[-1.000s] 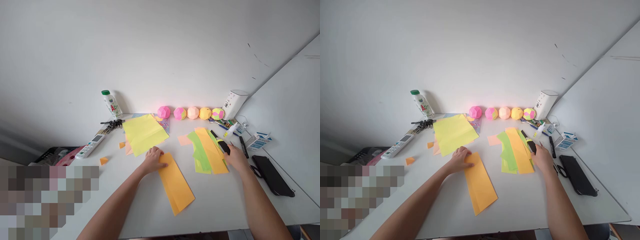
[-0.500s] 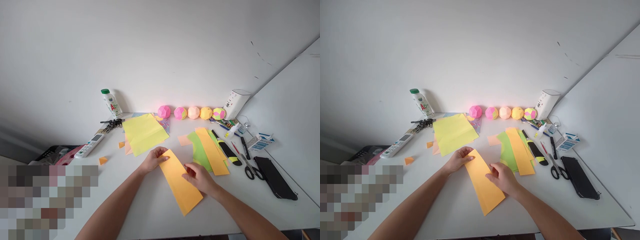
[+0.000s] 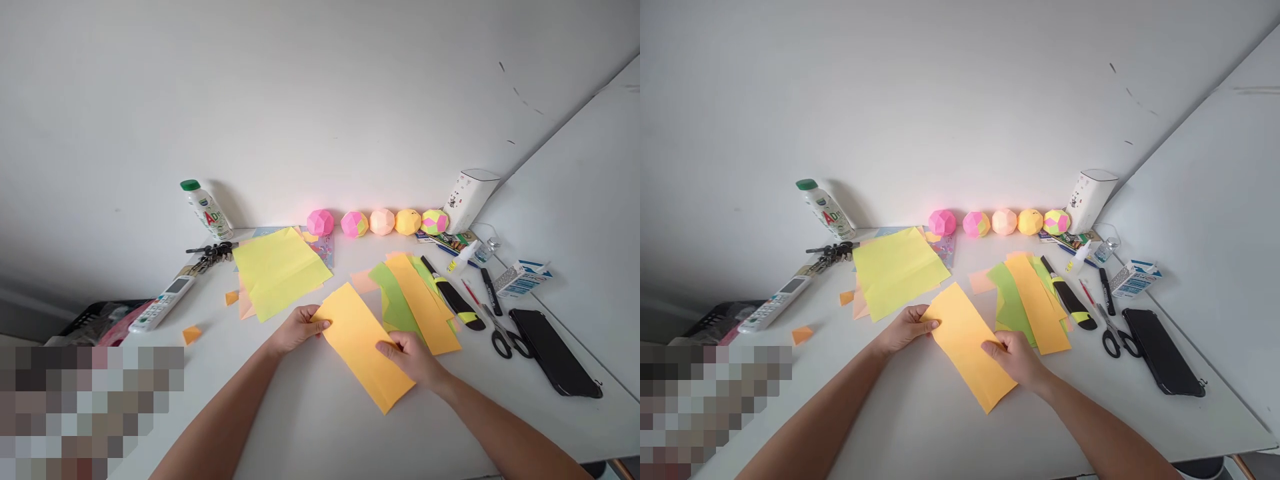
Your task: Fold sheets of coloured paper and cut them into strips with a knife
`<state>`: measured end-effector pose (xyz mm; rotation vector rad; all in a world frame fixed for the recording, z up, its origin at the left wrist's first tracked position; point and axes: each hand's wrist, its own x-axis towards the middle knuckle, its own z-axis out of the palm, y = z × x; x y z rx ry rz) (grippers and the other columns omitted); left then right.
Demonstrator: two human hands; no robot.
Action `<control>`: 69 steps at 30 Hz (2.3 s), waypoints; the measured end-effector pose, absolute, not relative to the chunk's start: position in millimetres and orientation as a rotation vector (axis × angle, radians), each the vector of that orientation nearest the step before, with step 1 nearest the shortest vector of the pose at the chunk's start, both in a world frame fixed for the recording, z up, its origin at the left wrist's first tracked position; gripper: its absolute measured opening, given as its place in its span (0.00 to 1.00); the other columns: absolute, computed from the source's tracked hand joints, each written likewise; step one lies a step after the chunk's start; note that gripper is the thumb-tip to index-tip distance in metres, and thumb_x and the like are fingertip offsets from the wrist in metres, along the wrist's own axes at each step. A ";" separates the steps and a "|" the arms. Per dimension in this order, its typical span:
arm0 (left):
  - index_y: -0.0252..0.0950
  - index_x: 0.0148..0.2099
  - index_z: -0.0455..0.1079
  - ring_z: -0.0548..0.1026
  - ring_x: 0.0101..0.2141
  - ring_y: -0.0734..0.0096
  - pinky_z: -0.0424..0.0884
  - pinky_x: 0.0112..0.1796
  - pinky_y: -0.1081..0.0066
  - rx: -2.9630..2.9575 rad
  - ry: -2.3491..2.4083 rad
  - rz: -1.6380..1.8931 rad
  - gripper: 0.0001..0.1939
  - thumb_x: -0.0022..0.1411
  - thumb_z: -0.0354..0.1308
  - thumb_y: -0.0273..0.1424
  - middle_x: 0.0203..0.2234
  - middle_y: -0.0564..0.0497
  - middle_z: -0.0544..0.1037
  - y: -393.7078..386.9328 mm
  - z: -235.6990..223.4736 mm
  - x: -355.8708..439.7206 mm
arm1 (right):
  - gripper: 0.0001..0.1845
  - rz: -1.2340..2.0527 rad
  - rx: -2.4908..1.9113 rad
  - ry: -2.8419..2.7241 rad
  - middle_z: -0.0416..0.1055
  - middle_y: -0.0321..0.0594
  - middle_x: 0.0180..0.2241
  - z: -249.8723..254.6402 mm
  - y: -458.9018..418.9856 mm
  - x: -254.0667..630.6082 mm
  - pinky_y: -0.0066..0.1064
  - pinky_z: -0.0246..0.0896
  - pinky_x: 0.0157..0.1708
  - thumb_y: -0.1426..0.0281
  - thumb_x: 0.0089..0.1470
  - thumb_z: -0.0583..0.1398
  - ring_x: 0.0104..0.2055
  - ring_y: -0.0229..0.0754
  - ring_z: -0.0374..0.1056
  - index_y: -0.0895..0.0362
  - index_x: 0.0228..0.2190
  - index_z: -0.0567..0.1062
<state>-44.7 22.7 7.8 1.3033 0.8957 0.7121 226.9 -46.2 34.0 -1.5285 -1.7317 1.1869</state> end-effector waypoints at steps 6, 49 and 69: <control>0.35 0.33 0.73 0.71 0.28 0.72 0.66 0.31 0.72 1.287 0.896 0.692 0.15 0.52 0.65 0.42 0.26 0.53 0.75 24.0 6.8 -45.2 | 0.21 0.828 -1.715 -1.607 0.54 0.29 0.18 42.1 -15.6 271.4 0.27 0.46 0.19 0.51 0.55 0.51 0.21 0.35 0.52 0.54 0.22 0.63; 0.38 0.40 0.66 0.72 0.24 0.70 0.68 0.28 0.69 1.440 1.131 0.555 0.17 0.54 0.59 0.44 0.29 0.53 0.74 17.8 18.0 -45.7 | 0.15 0.499 -1.443 -2.174 0.66 0.33 0.23 19.1 -64.5 198.6 0.27 0.57 0.22 0.76 0.54 0.52 0.23 0.38 0.62 0.54 0.41 0.72; 0.37 0.57 0.62 0.70 0.45 0.55 0.72 0.38 0.59 2.955 1.350 0.597 0.24 0.59 0.47 0.19 0.57 0.36 0.62 -11.3 -14.8 -10.9 | 0.15 0.363 -1.148 -2.463 0.67 0.48 0.41 19.5 -72.1 195.9 0.35 0.67 0.34 0.78 0.50 0.52 0.40 0.45 0.64 0.60 0.40 0.71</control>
